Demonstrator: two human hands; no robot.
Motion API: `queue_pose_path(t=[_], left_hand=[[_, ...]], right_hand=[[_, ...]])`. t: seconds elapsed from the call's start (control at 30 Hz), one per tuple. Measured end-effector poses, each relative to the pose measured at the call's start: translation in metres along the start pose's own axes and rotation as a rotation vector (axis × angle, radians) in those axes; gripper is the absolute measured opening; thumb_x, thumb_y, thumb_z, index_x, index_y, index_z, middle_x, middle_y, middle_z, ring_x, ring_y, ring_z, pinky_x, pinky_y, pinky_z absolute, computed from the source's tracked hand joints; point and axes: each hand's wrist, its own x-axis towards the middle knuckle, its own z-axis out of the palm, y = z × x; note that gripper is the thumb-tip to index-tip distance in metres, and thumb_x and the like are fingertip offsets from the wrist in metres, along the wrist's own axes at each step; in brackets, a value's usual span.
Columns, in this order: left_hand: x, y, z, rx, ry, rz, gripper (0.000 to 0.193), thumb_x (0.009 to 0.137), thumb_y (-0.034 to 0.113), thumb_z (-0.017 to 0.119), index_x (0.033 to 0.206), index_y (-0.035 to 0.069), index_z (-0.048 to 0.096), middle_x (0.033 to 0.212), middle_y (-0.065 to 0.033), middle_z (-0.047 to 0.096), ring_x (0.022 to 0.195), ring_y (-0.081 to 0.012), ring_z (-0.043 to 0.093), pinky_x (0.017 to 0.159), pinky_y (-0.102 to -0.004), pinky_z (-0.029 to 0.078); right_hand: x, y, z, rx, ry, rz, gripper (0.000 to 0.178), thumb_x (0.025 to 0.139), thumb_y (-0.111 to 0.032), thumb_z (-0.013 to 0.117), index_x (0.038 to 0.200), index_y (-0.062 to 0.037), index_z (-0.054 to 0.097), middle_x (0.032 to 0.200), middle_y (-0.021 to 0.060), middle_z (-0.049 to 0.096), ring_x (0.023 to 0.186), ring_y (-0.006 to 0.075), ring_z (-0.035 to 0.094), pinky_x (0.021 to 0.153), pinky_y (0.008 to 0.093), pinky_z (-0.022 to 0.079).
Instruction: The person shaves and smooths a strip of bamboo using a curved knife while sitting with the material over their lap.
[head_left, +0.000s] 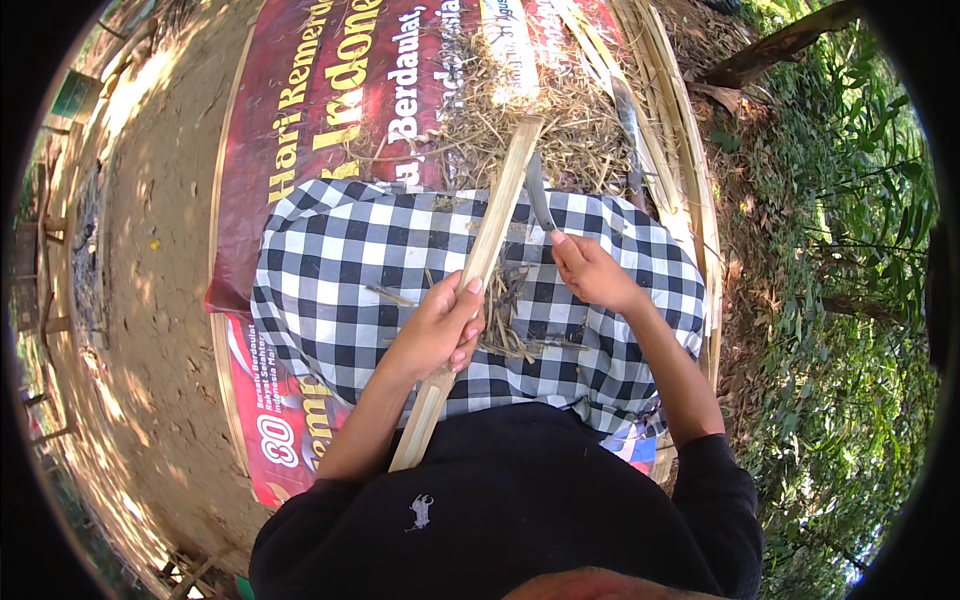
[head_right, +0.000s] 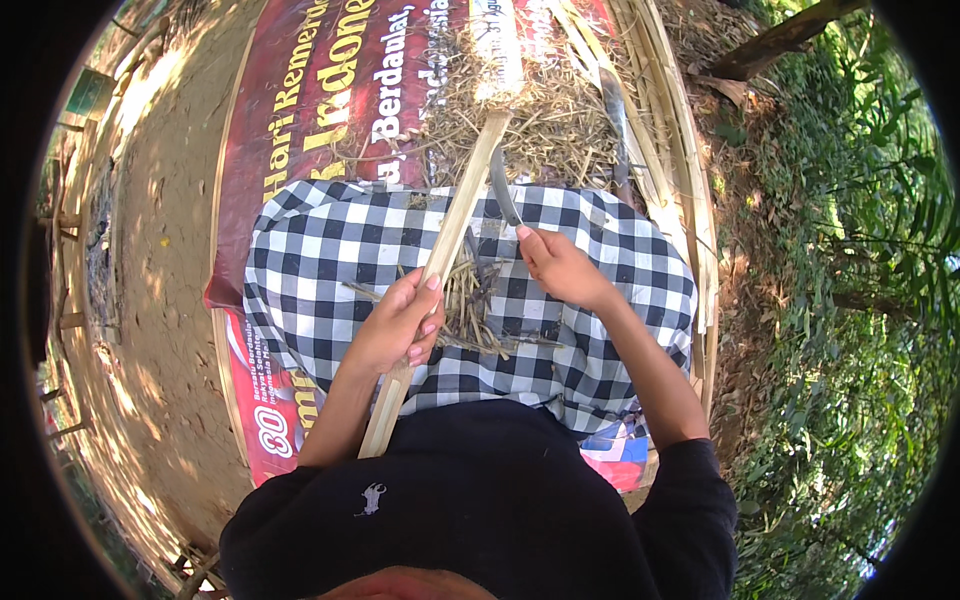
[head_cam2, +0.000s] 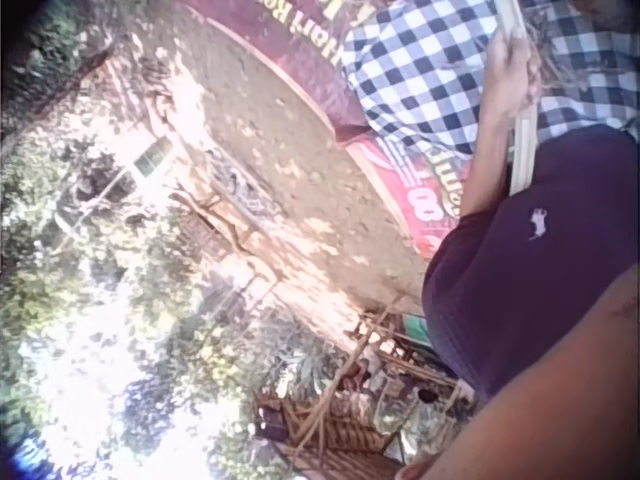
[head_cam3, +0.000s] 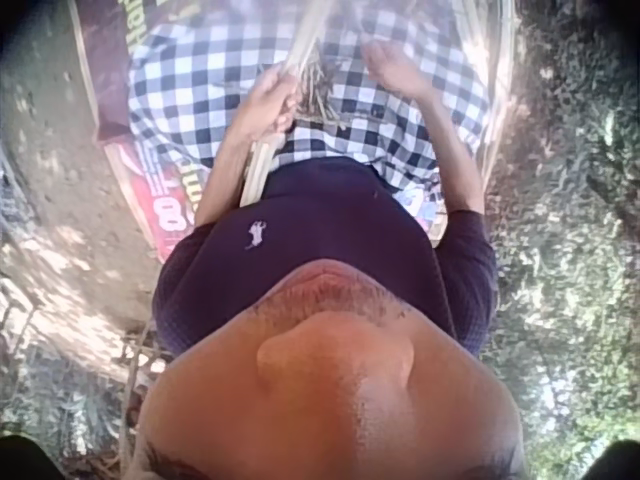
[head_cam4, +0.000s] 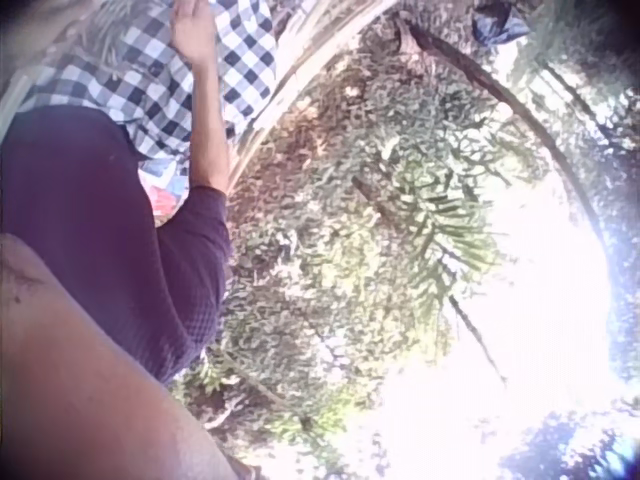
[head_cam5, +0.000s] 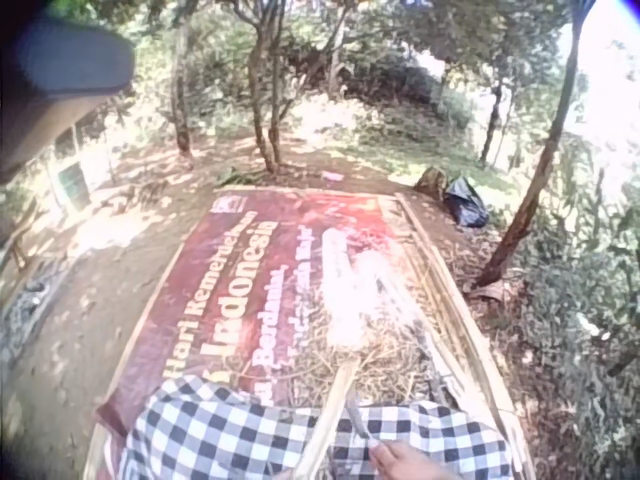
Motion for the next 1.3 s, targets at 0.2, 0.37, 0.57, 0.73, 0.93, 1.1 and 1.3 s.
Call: queue_pose_path(t=[0.2,0.37,0.57,0.73,0.93,1.1,1.3], left_hand=[[-0.001,0.001,-0.001,0.005,0.025,0.003,0.028,0.109,0.034,0.042,0.109,0.005,0.044,0.067,0.0017,0.044,0.039,-0.0043,0.039,0.035,-0.0222,0.037],[-0.008,-0.002,0.012,0.069,0.016,0.021,0.026,0.109,0.033,0.041,0.107,0.007,0.043,0.066,0.0019,0.042,0.038,-0.0043,0.038,0.034,-0.0215,0.036],[0.0,-0.004,0.007,-0.041,-0.008,-0.035,0.025,0.109,0.033,0.042,0.104,0.009,0.043,0.066,0.0031,0.04,0.038,-0.0035,0.036,0.033,-0.0216,0.034],[0.006,-0.011,0.013,-0.027,-0.03,-0.033,0.025,0.109,0.034,0.044,0.101,0.01,0.042,0.067,0.0032,0.041,0.039,-0.0034,0.037,0.035,-0.0212,0.034],[0.017,-0.011,0.009,0.002,-0.01,-0.002,0.025,0.109,0.034,0.041,0.1,0.011,0.042,0.067,0.0038,0.042,0.042,-0.0025,0.037,0.036,-0.0198,0.034],[0.015,-0.017,0.003,-0.227,-0.07,-0.028,0.025,0.108,0.034,0.046,0.099,0.011,0.044,0.066,0.0039,0.042,0.038,-0.0028,0.034,0.032,-0.0196,0.031],[0.006,-0.02,-0.019,-0.285,-0.029,-0.042,0.027,0.108,0.036,0.046,0.096,0.012,0.043,0.067,0.0028,0.045,0.039,-0.0046,0.037,0.034,-0.0209,0.033]], right_hand=[[-0.028,-0.018,0.055,-1.24,0.567,-0.52,0.028,0.099,-0.026,0.061,0.086,-0.0065,0.047,0.064,0.0097,0.056,0.048,0.0262,0.063,0.039,0.0373,0.049],[-0.019,-0.011,0.032,-1.436,0.592,-0.535,0.031,0.101,-0.032,0.058,0.085,-0.0078,0.047,0.061,0.0063,0.055,0.045,0.0194,0.06,0.037,0.0348,0.047],[-0.004,-0.018,0.034,-1.429,0.714,-0.438,0.035,0.103,-0.034,0.055,0.08,-0.0086,0.045,0.057,0.0088,0.054,0.045,0.0218,0.062,0.037,0.0366,0.049],[0.018,-0.002,-0.025,-1.558,0.624,-0.532,0.036,0.099,-0.037,0.059,0.085,-0.0063,0.047,0.062,0.0105,0.058,0.048,0.0243,0.063,0.04,0.0368,0.05],[0.034,-0.004,-0.036,-1.648,0.68,-0.485,0.036,0.098,-0.038,0.061,0.087,-0.0051,0.049,0.066,0.0116,0.062,0.053,0.0258,0.065,0.045,0.035,0.053],[0.044,0.0,-0.03,-1.14,0.58,-0.57,0.037,0.1,-0.04,0.059,0.084,-0.0078,0.049,0.057,0.0084,0.053,0.052,0.0212,0.066,0.042,0.0385,0.049],[0.02,-0.037,-0.039,-0.034,0.238,-0.043,0.048,0.107,-0.043,0.045,0.09,0.0021,0.051,0.065,0.0127,0.055,0.057,0.0272,0.051,0.057,0.0412,0.045]])
